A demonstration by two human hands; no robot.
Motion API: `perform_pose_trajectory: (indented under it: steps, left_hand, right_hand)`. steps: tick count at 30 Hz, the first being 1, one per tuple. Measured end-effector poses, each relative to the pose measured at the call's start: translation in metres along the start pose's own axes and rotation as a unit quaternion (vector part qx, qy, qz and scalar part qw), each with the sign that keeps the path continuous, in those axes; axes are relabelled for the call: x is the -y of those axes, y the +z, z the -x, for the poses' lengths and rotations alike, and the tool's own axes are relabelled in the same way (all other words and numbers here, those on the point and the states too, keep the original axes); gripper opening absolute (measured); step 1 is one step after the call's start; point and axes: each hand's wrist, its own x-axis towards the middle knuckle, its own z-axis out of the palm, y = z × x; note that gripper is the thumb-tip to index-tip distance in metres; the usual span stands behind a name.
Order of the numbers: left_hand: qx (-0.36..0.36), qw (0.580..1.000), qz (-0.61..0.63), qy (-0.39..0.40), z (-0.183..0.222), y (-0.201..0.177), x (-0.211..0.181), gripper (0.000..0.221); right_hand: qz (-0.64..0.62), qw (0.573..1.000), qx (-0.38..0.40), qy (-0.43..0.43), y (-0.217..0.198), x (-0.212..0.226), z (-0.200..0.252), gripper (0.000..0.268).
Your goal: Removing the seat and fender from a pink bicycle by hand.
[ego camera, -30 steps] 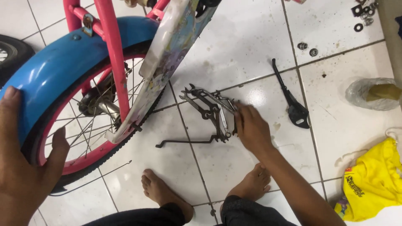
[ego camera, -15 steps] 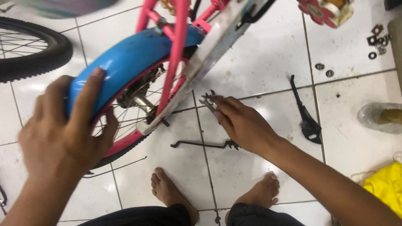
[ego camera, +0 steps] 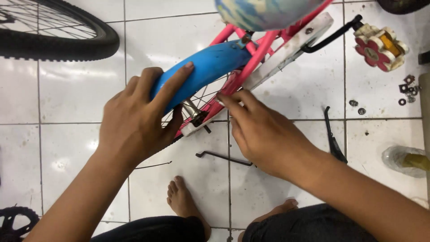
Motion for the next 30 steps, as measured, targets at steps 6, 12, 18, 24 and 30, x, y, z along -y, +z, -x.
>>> perform_pose_trajectory:
  steps: [6, 12, 18, 24, 30]
  left_hand:
    - [-0.008, 1.0, -0.023, 0.004, 0.0, -0.002, -0.005, 0.082]
    - [-0.013, 0.997, -0.078, 0.024, 0.003, -0.006, -0.002, 0.097]
    - [-0.012, 0.999, -0.046, 0.02, 0.014, -0.008, -0.009, 0.086]
    - [-0.039, 0.992, 0.053, 0.109, 0.03, -0.005, -0.033, 0.065]
    - [0.032, 0.934, 0.067, 0.348, 0.023, -0.009, -0.056, 0.068]
  right_hand:
    - [0.083, 0.992, -0.074, -0.053, 0.0, 0.015, 0.008, 0.041]
    - [0.106, 0.993, 0.013, 0.041, -0.003, -0.001, 0.002, 0.046]
    - [0.118, 0.991, -0.004, 0.059, -0.015, -0.019, 0.005, 0.049]
    - [0.108, 0.99, 0.069, 0.055, -0.007, -0.022, 0.012, 0.039]
    - [0.117, 0.977, 0.14, 0.113, -0.003, -0.026, 0.021, 0.037]
